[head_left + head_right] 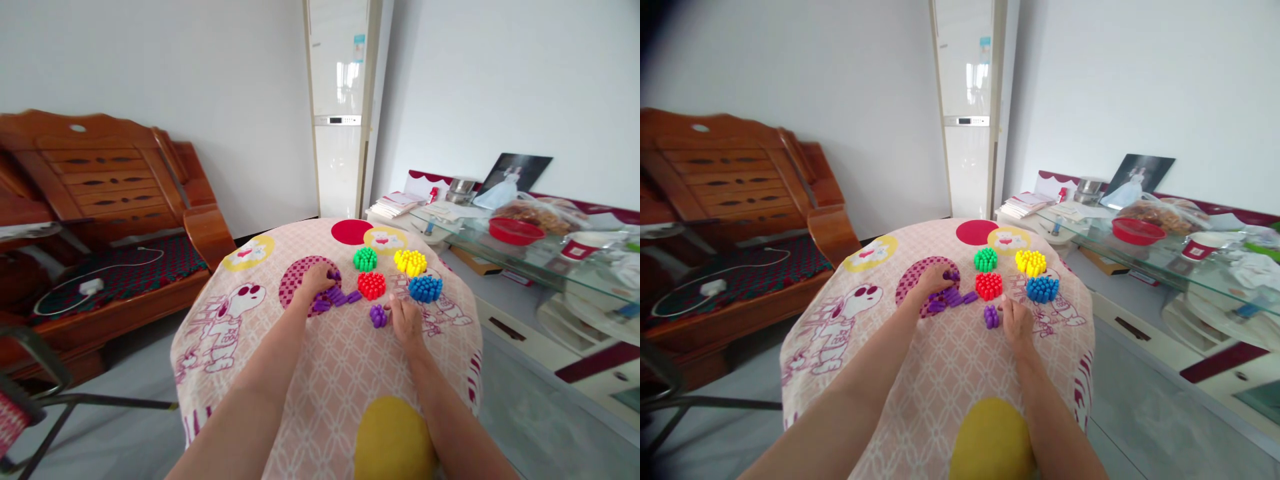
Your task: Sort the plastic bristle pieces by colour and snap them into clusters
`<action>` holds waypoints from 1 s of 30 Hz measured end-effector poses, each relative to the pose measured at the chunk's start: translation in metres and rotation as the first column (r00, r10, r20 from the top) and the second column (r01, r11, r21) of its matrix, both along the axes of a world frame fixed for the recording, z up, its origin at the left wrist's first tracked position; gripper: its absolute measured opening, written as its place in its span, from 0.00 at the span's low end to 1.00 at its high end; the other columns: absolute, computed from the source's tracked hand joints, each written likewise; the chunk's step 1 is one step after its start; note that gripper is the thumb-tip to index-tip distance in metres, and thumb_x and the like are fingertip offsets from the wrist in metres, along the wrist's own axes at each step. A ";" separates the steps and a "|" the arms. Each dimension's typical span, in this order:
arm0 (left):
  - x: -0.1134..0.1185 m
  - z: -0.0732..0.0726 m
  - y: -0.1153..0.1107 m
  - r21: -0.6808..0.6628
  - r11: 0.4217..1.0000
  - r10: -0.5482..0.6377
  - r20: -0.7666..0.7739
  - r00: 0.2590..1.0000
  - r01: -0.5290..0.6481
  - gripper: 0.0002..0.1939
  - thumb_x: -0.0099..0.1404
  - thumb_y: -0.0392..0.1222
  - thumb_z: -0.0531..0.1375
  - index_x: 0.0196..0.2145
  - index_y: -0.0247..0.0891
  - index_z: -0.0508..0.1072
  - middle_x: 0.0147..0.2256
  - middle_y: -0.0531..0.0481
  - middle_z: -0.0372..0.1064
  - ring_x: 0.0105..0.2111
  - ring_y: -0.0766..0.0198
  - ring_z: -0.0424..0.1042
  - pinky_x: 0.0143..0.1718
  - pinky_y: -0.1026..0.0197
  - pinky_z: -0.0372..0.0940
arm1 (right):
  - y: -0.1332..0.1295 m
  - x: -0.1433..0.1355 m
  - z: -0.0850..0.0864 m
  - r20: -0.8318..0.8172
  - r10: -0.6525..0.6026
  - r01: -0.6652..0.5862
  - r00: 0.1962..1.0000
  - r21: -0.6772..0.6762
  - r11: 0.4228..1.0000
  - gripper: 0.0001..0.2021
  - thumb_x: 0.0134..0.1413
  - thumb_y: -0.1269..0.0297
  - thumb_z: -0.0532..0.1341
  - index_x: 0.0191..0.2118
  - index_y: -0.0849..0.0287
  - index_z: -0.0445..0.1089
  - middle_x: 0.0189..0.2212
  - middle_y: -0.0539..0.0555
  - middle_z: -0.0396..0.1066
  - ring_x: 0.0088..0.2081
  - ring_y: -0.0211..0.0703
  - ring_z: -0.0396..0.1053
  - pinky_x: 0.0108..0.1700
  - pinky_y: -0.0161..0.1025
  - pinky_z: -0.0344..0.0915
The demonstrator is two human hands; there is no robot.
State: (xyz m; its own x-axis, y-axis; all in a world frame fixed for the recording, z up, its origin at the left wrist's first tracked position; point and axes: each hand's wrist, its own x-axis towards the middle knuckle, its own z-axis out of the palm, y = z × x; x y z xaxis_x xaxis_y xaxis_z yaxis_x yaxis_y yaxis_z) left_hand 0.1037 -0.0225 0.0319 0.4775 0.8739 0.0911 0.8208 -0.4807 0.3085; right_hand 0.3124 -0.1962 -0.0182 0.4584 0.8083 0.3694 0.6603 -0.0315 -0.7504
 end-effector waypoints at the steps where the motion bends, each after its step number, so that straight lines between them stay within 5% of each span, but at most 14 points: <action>1: -0.009 0.001 -0.006 0.000 1.000 -0.013 0.020 1.000 0.013 0.12 0.56 0.40 0.60 0.38 0.40 0.79 0.37 0.47 0.77 0.39 0.58 0.73 0.45 0.60 0.66 | 0.000 0.000 0.000 -0.004 0.006 -0.006 1.000 0.000 1.000 0.31 0.62 0.45 0.45 0.26 0.58 0.76 0.18 0.57 0.71 0.26 0.47 0.70 0.33 0.40 0.60; 5: -0.041 0.007 -0.024 -0.034 0.999 -0.039 0.036 0.999 0.040 0.09 0.56 0.34 0.56 0.28 0.39 0.78 0.30 0.50 0.76 0.34 0.61 0.73 0.42 0.62 0.66 | 0.001 0.001 0.000 -0.031 0.038 -0.039 0.999 -0.010 0.999 0.30 0.62 0.44 0.45 0.25 0.57 0.76 0.16 0.56 0.70 0.25 0.48 0.70 0.33 0.41 0.61; 8: -0.044 0.013 -0.033 0.027 1.000 -0.001 0.089 0.996 -0.001 0.08 0.57 0.37 0.58 0.31 0.39 0.78 0.34 0.49 0.77 0.38 0.59 0.74 0.45 0.59 0.66 | 0.001 0.001 0.000 -0.045 0.028 -0.028 0.999 0.000 1.000 0.29 0.62 0.44 0.46 0.25 0.56 0.76 0.15 0.55 0.68 0.25 0.48 0.70 0.33 0.41 0.61; 12: -0.013 0.006 -0.045 0.154 0.986 -0.094 0.202 0.975 0.063 0.24 0.59 0.48 0.63 0.52 0.38 0.72 0.53 0.42 0.71 0.55 0.53 0.68 0.57 0.56 0.61 | 0.002 0.001 -0.001 -0.033 0.019 -0.019 0.999 0.009 1.000 0.30 0.63 0.44 0.46 0.24 0.56 0.75 0.14 0.55 0.67 0.25 0.48 0.70 0.33 0.41 0.62; 15: 0.018 -0.009 -0.057 0.157 0.983 -0.118 0.145 0.982 0.095 0.36 0.56 0.57 0.65 0.58 0.36 0.67 0.60 0.36 0.62 0.62 0.47 0.60 0.61 0.50 0.55 | 0.001 0.002 0.000 -0.015 0.028 -0.028 0.999 0.007 1.000 0.30 0.62 0.45 0.46 0.25 0.57 0.76 0.15 0.55 0.68 0.26 0.48 0.70 0.33 0.41 0.62; 20: 0.037 -0.020 -0.071 0.145 0.988 -0.059 0.028 0.998 0.054 0.21 0.61 0.53 0.61 0.46 0.36 0.73 0.51 0.37 0.70 0.53 0.47 0.67 0.55 0.49 0.60 | 0.000 0.002 0.001 -0.019 0.029 -0.029 0.999 -0.009 1.000 0.30 0.62 0.44 0.46 0.25 0.57 0.75 0.15 0.55 0.68 0.25 0.47 0.70 0.33 0.41 0.61; 24: 0.018 -0.009 -0.068 0.123 0.992 -0.013 0.000 1.000 0.013 0.11 0.59 0.41 0.60 0.39 0.37 0.76 0.43 0.40 0.74 0.47 0.50 0.71 0.50 0.52 0.64 | 0.000 0.001 0.001 -0.022 0.024 -0.024 0.999 0.009 1.000 0.30 0.63 0.44 0.46 0.25 0.57 0.75 0.14 0.54 0.67 0.24 0.47 0.70 0.33 0.40 0.61; 30: -0.053 0.018 -0.049 0.014 0.998 -0.054 0.119 0.991 0.053 0.14 0.51 0.34 0.61 0.37 0.41 0.79 0.39 0.50 0.77 0.42 0.57 0.74 0.46 0.59 0.66 | -0.001 0.003 0.001 -0.026 0.033 -0.033 0.999 -0.003 0.999 0.30 0.62 0.43 0.45 0.25 0.57 0.75 0.14 0.54 0.67 0.24 0.47 0.70 0.33 0.41 0.61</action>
State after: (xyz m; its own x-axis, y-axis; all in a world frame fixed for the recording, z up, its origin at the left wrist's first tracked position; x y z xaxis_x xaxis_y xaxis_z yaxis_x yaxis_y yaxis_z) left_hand 0.0509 -0.0720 0.0497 0.5090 0.8459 0.1593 0.7512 -0.5269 0.3976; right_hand 0.3153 -0.1969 -0.0173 0.4412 0.8244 0.3545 0.6411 -0.0131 -0.7674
